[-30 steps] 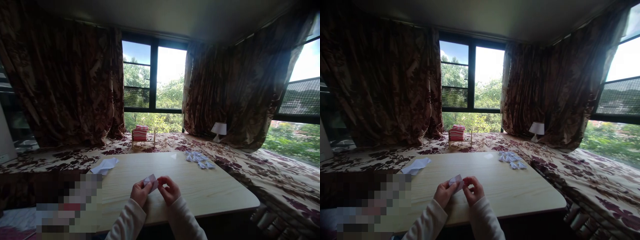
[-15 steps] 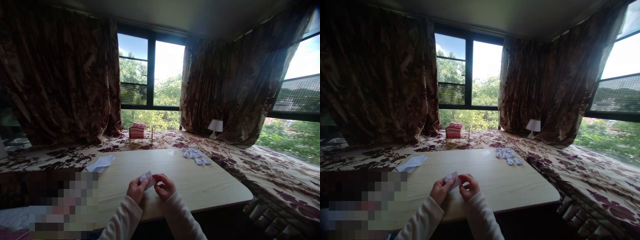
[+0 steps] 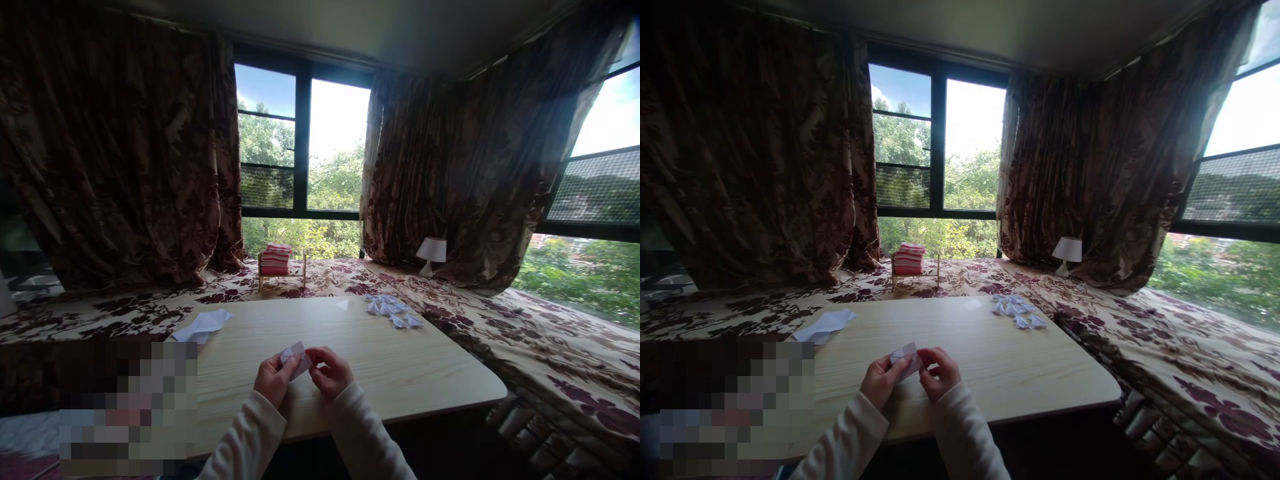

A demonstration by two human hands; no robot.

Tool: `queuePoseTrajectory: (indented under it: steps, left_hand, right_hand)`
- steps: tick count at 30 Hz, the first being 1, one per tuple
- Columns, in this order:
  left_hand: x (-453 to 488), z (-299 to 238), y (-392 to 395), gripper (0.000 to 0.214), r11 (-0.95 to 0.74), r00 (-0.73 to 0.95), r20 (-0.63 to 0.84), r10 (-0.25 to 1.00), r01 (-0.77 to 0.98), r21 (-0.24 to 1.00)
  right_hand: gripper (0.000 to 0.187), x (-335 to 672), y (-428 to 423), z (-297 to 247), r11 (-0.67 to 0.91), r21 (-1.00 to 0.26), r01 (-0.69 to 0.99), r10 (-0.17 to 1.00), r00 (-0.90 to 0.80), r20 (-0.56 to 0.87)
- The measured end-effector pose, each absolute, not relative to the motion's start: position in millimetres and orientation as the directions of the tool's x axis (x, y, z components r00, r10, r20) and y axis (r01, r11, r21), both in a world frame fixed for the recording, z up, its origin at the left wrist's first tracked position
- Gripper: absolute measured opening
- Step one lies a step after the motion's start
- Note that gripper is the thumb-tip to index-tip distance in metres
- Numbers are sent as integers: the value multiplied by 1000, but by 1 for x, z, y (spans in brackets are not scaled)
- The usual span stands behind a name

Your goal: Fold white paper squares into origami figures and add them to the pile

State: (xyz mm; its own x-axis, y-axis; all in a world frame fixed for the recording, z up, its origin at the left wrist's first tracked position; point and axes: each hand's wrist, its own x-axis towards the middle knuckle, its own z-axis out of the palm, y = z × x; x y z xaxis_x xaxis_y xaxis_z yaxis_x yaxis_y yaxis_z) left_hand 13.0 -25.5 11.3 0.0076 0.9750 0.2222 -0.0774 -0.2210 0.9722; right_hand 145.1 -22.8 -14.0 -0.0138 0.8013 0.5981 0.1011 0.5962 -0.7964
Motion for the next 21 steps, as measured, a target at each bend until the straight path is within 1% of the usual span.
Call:
queuePoseTrajectory:
  steps: [5,11,17,21]
  left_hand:
    - [13,13,-27,28,-215,16,217,976,-76,974]
    - [12,12,-27,26,-217,26,218,976,-47,975]
    - [13,14,-28,26,-216,31,217,976,-12,976]
    - [14,16,-31,24,-202,35,203,979,-20,979]
  right_hand:
    - [24,146,-24,-13,598,-792,123,800,-25,600]
    - [14,142,-22,-16,601,-786,146,785,76,615]
    - [9,143,-20,-17,597,-775,207,774,107,624]
    - [9,143,-20,-16,584,-775,240,777,110,620]
